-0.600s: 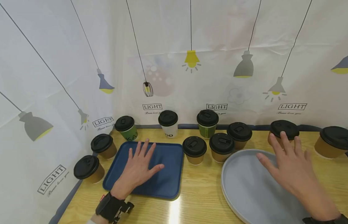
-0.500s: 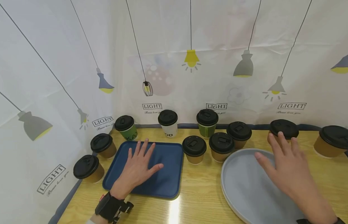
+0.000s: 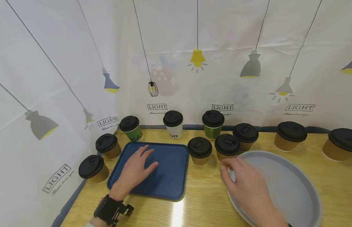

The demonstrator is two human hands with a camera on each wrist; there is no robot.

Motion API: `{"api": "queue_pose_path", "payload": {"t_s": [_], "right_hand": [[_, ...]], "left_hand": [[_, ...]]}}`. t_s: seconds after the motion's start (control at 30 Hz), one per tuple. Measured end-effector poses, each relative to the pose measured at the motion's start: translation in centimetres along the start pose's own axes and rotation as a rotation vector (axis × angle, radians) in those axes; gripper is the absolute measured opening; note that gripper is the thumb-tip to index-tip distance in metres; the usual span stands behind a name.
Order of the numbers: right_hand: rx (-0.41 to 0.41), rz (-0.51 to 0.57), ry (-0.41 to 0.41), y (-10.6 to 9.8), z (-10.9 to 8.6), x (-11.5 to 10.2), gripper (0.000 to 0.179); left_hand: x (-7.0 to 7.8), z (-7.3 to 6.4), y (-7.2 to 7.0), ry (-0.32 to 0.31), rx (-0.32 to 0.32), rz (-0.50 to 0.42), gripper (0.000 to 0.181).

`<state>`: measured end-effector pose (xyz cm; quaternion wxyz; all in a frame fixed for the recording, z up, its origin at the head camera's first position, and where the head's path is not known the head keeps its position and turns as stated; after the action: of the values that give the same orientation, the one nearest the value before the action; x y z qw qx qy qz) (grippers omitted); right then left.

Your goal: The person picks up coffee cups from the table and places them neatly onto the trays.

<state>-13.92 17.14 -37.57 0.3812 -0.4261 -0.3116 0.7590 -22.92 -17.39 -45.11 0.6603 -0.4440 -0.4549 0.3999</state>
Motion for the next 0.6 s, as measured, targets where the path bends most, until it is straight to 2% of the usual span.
{"api": "queue_pose_path", "payload": {"t_s": [0.13, 0.23, 0.3, 0.4, 0.47, 0.53, 0.6], "right_hand": [[-0.091, -0.022, -0.045, 3.4, 1.2, -2.7, 0.002], [-0.154, -0.06, -0.076, 6.0, 1.9, -4.4, 0.014], [-0.169, -0.095, -0.115, 7.8, 2.2, -5.5, 0.028], [-0.239, -0.156, -0.156, 10.6, 2.3, -7.0, 0.043], [-0.274, -0.198, -0.191, 12.2, 2.1, -7.7, 0.048], [-0.323, -0.228, -0.201, 13.5, 1.9, -8.2, 0.045], [-0.337, -0.245, -0.214, 14.4, 1.8, -8.6, 0.045]], "left_hand": [[-1.4, -0.3, -0.4, -0.017, 0.056, 0.04, 0.051], [-2.5, -0.3, -0.8, -0.044, 0.093, 0.077, 0.043], [-3.4, -0.2, -1.0, -0.077, 0.102, 0.097, 0.041], [-4.7, 0.0, -1.1, -0.128, 0.097, 0.119, 0.041], [-5.4, 0.1, -1.0, -0.152, 0.1, 0.128, 0.041], [-5.9, 0.0, -1.0, -0.165, 0.11, 0.131, 0.041], [-6.2, -0.1, -0.9, -0.17, 0.124, 0.136, 0.041]]}}
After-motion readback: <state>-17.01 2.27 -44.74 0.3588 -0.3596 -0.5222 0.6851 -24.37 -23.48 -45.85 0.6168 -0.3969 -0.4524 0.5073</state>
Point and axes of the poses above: each hand's wrist, its own z-axis towards the middle knuckle, its own y-axis out of the palm, x = y × z, the point moved 6 cm from there along z, towards the middle knuckle, and after that the axes turned 3 degrees about -y, right-handed, at the moved point
